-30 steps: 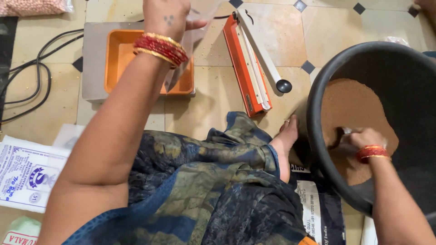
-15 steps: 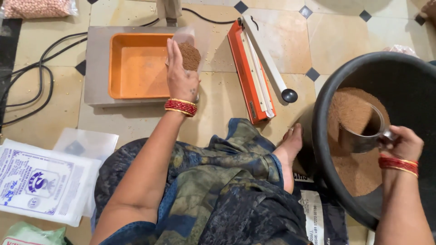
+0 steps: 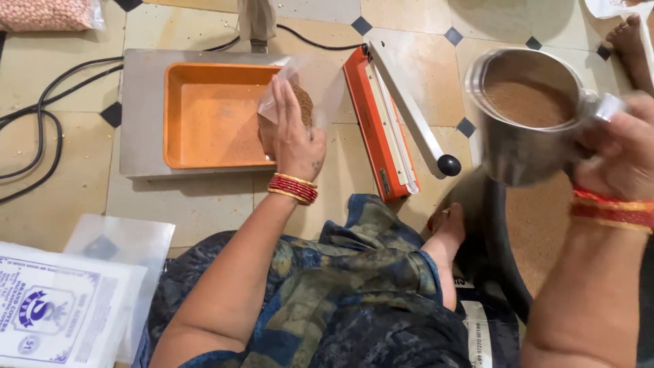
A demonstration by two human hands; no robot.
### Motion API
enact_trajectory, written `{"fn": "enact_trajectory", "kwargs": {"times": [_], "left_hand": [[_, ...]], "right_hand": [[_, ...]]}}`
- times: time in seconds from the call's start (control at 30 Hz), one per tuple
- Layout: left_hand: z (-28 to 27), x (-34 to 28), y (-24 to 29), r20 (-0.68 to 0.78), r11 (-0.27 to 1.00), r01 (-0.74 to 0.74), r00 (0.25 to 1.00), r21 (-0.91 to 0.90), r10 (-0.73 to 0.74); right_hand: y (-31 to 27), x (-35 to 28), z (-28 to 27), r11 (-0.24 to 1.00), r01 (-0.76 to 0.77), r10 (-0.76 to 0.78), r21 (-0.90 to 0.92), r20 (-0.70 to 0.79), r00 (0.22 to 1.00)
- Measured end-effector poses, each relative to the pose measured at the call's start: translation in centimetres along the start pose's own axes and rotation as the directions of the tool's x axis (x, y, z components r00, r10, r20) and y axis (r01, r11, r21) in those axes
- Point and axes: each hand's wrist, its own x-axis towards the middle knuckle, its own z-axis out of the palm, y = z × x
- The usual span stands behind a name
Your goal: The recorder is shown scooping a powdered substance from a large bin into small plastic bags, weighing them on a scale, and then using a heat sealer to seal the bags.
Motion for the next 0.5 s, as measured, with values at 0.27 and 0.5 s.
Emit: {"fn": "enact_trajectory", "kwargs": {"times": [0.27,0.5], "left_hand": [[-1.0,0.1,1.7,0.032,0.982,0.065,0.998,-0.177,-0.061],[-0.9,0.3,0.5,0.026,0.984,0.074,0.997,-0.161,-0.07]], "right_hand": [[6.2,-2.7,30.2,-0.104,0.878,0.113,-0.467,0.872,0.477],[8.1,-2.6,30.7,-0.277,0.931,0.152,-0.236,0.946,0.285]]}}
